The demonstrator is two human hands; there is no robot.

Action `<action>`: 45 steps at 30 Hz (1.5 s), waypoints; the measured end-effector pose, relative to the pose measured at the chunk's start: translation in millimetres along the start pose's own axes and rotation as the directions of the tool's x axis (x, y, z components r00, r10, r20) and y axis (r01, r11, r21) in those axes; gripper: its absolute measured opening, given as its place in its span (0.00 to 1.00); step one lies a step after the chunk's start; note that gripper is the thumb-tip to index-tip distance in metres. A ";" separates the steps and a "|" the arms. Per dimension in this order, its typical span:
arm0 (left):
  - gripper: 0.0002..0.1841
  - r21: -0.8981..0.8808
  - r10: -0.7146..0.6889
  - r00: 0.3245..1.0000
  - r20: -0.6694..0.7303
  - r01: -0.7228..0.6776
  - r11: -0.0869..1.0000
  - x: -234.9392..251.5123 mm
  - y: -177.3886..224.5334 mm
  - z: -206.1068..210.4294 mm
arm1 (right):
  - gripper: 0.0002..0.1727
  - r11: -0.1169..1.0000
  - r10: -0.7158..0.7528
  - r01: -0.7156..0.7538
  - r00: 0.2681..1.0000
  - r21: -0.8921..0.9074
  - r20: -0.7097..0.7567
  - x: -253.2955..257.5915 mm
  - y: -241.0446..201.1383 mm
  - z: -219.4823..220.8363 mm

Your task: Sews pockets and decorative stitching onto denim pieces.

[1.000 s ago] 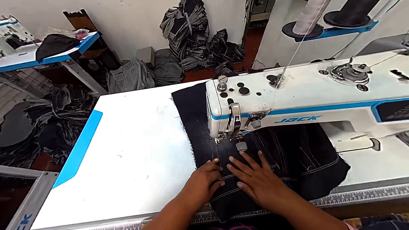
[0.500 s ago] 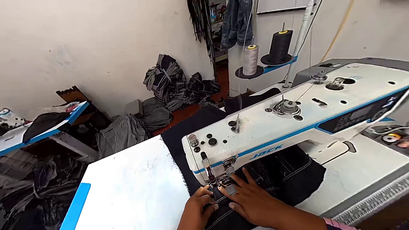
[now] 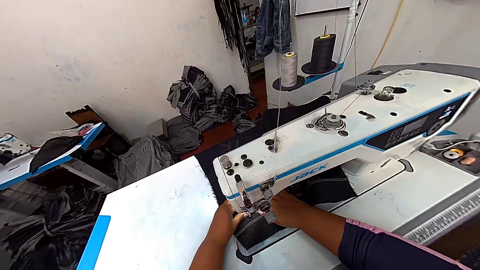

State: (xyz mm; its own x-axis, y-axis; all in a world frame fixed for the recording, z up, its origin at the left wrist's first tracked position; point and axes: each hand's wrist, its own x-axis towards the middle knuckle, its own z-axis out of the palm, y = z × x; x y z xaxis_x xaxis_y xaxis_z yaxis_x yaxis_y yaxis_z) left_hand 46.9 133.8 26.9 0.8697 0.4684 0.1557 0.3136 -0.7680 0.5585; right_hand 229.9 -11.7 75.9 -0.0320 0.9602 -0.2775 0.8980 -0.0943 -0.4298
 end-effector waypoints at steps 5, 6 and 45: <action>0.26 0.139 -0.128 0.973 0.192 0.102 0.985 15.3 7.8 -19.8 | 0.27 0.999 -0.012 0.012 1.000 -0.034 -0.006 3.0 0.8 -2.5; 0.34 0.195 -0.193 0.948 0.251 0.146 0.970 19.6 8.6 -24.8 | 0.27 0.999 -0.014 0.014 1.000 -0.035 -0.009 2.9 0.7 -3.0; 0.48 0.497 -0.546 0.796 0.261 0.374 0.783 -163.1 44.3 -39.9 | 0.19 0.926 -0.332 0.376 0.751 -0.044 -0.571 -142.7 105.7 106.8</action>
State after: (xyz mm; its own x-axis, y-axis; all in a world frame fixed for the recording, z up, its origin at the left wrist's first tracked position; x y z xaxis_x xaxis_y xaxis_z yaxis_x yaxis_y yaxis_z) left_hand -96.3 40.9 58.8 0.6208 0.6783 -0.3932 0.7602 -0.6435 0.0901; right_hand 282.4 -186.8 -21.7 -0.0719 0.9024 0.4248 0.8386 0.2853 -0.4642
